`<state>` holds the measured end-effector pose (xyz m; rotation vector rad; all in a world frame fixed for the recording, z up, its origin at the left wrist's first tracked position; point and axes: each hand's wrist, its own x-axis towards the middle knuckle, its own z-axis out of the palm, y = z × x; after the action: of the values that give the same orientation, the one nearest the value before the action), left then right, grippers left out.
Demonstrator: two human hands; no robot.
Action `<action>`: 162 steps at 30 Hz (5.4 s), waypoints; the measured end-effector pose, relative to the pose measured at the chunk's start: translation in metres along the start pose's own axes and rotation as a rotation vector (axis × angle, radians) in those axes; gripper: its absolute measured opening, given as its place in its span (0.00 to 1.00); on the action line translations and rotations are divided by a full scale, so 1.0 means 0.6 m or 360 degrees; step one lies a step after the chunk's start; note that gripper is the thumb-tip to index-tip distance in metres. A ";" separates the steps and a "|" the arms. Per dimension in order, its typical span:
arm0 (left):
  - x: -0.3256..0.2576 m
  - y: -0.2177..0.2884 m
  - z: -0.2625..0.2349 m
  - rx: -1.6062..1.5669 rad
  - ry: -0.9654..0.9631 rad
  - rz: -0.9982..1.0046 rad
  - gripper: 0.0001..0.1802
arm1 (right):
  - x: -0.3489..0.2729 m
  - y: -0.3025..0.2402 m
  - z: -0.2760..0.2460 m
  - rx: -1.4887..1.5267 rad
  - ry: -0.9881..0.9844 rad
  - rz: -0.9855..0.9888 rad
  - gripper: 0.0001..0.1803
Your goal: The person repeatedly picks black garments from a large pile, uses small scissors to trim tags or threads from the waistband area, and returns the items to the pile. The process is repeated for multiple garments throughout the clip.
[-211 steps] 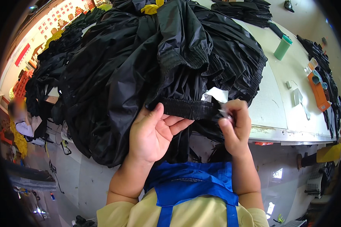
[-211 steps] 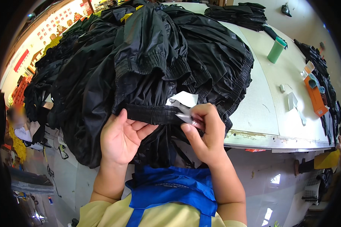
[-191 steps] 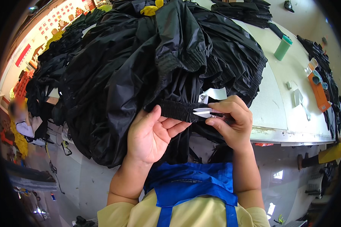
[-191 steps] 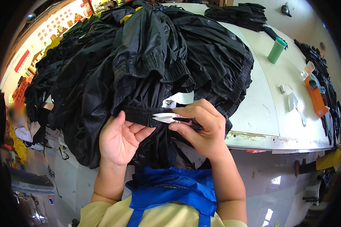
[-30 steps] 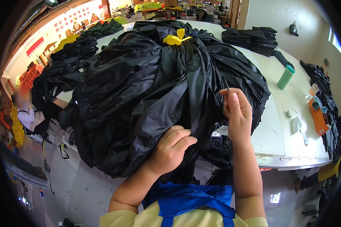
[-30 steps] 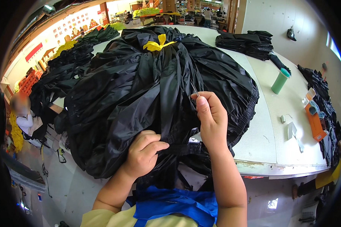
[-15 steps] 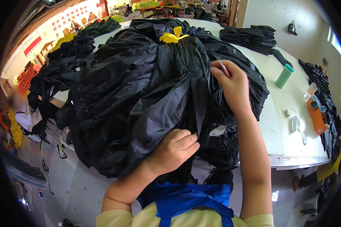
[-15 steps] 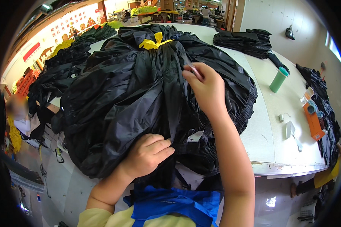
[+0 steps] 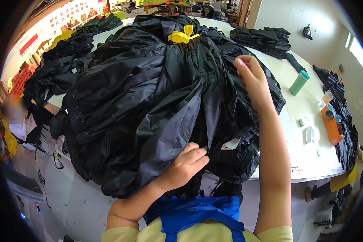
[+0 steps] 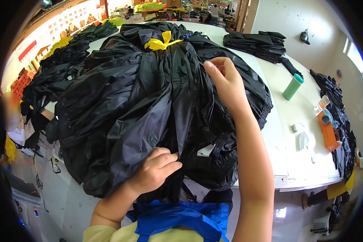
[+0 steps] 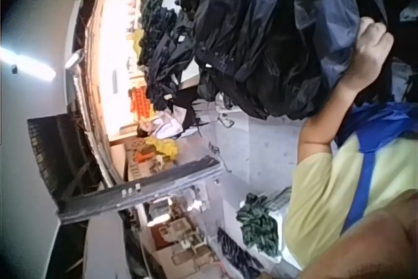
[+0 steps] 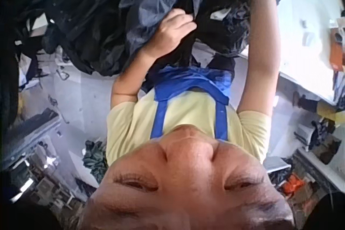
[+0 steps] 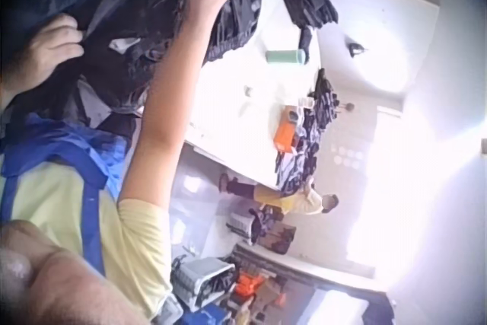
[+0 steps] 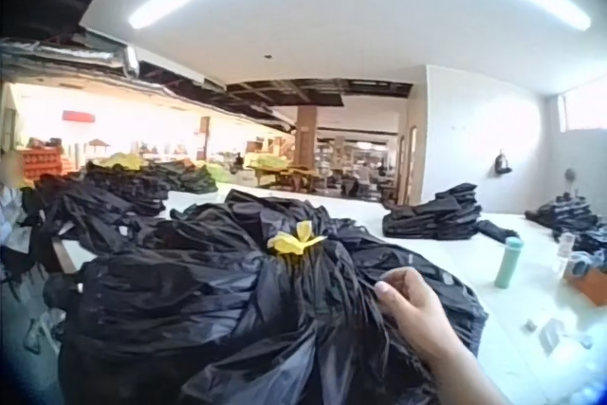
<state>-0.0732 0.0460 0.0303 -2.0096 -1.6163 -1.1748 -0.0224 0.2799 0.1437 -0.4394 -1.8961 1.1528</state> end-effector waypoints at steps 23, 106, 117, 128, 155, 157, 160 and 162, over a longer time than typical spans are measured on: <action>-0.009 -0.002 0.014 -0.0159 0.0100 -0.0080 0.10 | -0.073 -0.022 0.033 -0.1120 0.0260 -0.0542 0.12; 0.110 0.003 0.026 0.0039 -0.0570 -0.0070 0.13 | -0.285 0.043 -0.129 0.1676 0.0267 0.0550 0.14; 0.088 0.058 0.050 -0.0896 0.0264 -0.0692 0.21 | -0.256 -0.042 -0.093 0.0757 -0.0248 0.0103 0.21; 0.073 0.052 -0.022 -0.1309 0.0109 -0.0994 0.11 | -0.268 -0.008 -0.077 0.0067 0.0233 -0.0626 0.21; 0.050 0.046 -0.080 -0.2099 -0.0057 -0.1295 0.12 | -0.284 -0.060 -0.056 -0.0591 -0.0218 -0.0721 0.23; 0.049 0.043 -0.073 -0.2161 -0.0005 -0.1204 0.10 | -0.288 -0.059 -0.051 -0.0565 -0.0148 -0.0674 0.22; 0.048 0.051 -0.067 -0.2136 0.0055 -0.1182 0.10 | -0.300 -0.052 -0.044 -0.0511 -0.0052 -0.0684 0.21; 0.047 0.057 -0.066 -0.2099 0.0086 -0.1201 0.09 | -0.306 -0.051 -0.035 -0.0518 -0.0021 -0.0697 0.21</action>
<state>-0.0571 0.0274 0.0841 -1.7791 -1.7917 -3.1534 0.1043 0.1550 0.0854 -0.1727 -2.0657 0.5652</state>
